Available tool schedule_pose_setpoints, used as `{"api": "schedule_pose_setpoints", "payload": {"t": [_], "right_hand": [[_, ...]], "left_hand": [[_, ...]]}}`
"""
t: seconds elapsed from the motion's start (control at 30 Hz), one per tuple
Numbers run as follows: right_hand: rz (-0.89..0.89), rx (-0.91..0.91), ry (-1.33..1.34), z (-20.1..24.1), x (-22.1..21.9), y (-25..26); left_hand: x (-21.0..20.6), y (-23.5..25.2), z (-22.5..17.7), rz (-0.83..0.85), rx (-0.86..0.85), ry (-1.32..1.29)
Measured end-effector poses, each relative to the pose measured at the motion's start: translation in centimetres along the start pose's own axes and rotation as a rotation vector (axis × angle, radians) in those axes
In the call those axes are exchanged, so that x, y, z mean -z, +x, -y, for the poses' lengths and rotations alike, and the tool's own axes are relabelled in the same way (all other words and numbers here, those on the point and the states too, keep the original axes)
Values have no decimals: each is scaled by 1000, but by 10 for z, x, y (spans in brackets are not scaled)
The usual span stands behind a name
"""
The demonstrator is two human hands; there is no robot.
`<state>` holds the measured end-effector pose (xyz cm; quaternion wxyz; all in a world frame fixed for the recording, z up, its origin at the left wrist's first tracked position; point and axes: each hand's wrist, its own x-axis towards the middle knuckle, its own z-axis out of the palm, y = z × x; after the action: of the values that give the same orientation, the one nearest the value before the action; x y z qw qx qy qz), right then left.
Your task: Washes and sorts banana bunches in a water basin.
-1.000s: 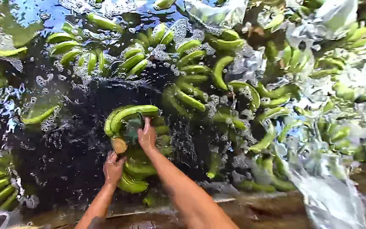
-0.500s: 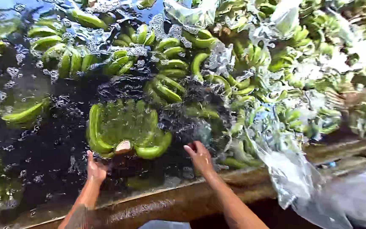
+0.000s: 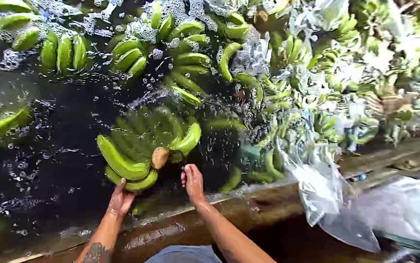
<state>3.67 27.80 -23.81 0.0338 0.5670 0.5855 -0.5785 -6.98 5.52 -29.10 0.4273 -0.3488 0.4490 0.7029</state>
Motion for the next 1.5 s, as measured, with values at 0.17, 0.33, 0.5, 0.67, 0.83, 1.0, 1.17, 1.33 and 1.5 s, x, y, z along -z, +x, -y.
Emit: {"api": "schedule_pose_setpoints", "payload": {"t": [0.17, 0.33, 0.5, 0.67, 0.83, 1.0, 1.17, 1.33, 1.5], "right_hand": [[-32, 130, -277, 19, -3, 22], [-46, 67, -578, 44, -12, 51], [234, -90, -31, 23, 17, 11], [302, 48, -69, 22, 10, -3], [306, 204, -18, 67, 21, -36], [99, 88, -906, 101, 41, 38], [105, -2, -813, 70, 15, 47], [237, -25, -501, 43, 48, 18], [244, -22, -865, 99, 82, 31]], "left_hand": [[-30, -22, 12, -19, 20, -59], [-87, -42, 21, -130, 32, -98], [-78, -46, 26, -106, -4, -97], [-74, -44, 31, -98, -34, -147], [-70, -30, 24, -36, -71, -106], [-73, -35, 29, -45, -149, -64], [-84, -32, 47, -115, -251, -27], [-71, -41, 45, -108, -257, -9], [-86, -36, 38, -77, -267, -69]]}}
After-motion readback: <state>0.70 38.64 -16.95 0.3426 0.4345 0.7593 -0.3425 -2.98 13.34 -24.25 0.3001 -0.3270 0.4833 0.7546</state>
